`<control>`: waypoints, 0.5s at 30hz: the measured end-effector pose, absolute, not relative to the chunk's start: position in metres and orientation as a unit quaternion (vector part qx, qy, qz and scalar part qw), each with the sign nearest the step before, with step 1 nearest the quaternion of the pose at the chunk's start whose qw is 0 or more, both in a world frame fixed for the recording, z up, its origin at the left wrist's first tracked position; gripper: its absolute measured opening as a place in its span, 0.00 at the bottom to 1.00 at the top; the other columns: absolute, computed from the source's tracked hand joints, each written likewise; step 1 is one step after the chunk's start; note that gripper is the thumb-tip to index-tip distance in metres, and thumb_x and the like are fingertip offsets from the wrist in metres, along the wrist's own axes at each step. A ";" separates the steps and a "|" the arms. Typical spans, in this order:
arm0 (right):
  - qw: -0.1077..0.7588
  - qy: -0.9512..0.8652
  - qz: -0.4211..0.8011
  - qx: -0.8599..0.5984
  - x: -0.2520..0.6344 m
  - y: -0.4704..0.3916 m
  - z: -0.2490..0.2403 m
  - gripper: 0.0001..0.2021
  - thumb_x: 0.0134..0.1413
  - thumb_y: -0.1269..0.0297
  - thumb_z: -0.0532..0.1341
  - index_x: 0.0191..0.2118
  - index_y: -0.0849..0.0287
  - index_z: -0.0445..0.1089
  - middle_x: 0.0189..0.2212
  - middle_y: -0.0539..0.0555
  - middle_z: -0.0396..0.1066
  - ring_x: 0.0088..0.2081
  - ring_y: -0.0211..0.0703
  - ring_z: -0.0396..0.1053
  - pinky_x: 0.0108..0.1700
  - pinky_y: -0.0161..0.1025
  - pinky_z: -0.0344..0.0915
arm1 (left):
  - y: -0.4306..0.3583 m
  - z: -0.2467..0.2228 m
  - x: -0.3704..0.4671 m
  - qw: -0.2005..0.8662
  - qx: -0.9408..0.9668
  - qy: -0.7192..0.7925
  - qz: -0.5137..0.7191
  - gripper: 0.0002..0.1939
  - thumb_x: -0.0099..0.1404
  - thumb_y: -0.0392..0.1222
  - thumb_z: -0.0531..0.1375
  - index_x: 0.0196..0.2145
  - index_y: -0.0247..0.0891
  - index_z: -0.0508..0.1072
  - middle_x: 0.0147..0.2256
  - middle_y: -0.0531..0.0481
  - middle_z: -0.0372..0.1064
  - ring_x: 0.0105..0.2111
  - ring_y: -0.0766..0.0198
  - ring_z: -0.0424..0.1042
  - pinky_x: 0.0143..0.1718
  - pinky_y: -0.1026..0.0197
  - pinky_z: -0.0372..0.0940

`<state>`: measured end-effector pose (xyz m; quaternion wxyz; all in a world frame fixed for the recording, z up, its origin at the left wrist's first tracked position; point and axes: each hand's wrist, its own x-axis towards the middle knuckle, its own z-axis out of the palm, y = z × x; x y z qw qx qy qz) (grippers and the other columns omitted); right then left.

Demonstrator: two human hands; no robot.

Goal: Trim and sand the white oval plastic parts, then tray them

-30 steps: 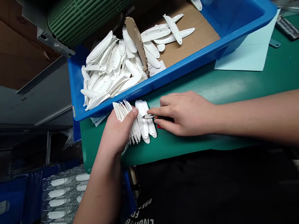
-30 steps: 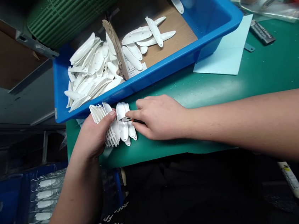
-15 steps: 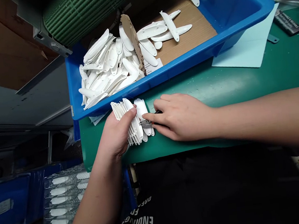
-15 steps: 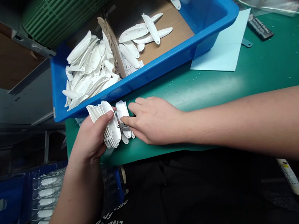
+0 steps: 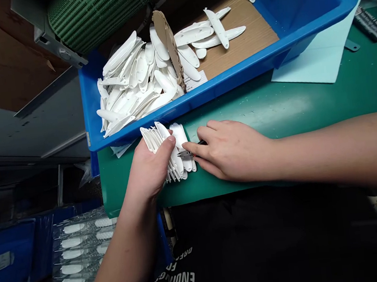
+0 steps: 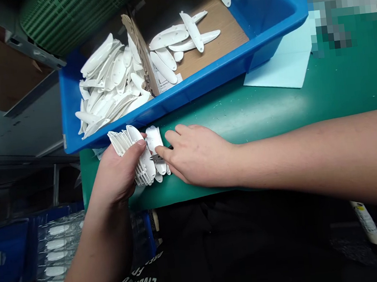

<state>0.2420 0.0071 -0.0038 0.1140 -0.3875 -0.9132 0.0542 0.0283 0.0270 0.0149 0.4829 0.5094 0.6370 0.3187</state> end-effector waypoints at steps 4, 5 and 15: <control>0.103 -0.916 0.058 -0.384 0.242 0.005 -0.003 0.21 0.77 0.59 0.50 0.63 0.59 0.72 0.38 0.61 0.69 0.38 0.49 0.62 0.33 0.43 0.43 | 0.026 0.016 0.029 0.469 0.509 0.650 0.314 0.21 0.65 0.52 0.70 0.52 0.39 0.80 0.47 0.44 0.81 0.44 0.49 0.80 0.39 0.56 0.74; 0.100 -0.916 0.062 -0.384 0.242 0.005 -0.003 0.21 0.77 0.59 0.50 0.63 0.59 0.72 0.38 0.61 0.69 0.37 0.49 0.63 0.33 0.43 0.42 | 0.026 0.017 0.029 0.467 0.509 0.652 0.313 0.22 0.65 0.52 0.69 0.52 0.39 0.80 0.47 0.44 0.81 0.44 0.49 0.80 0.39 0.56 0.74; 0.120 -0.884 0.166 -0.421 0.246 0.014 0.002 0.19 0.74 0.56 0.54 0.61 0.52 0.76 0.36 0.55 0.71 0.35 0.45 0.67 0.32 0.42 0.42 | 0.030 0.014 0.028 0.437 0.521 0.668 0.303 0.20 0.63 0.55 0.69 0.44 0.38 0.78 0.38 0.47 0.79 0.36 0.53 0.76 0.33 0.59 0.69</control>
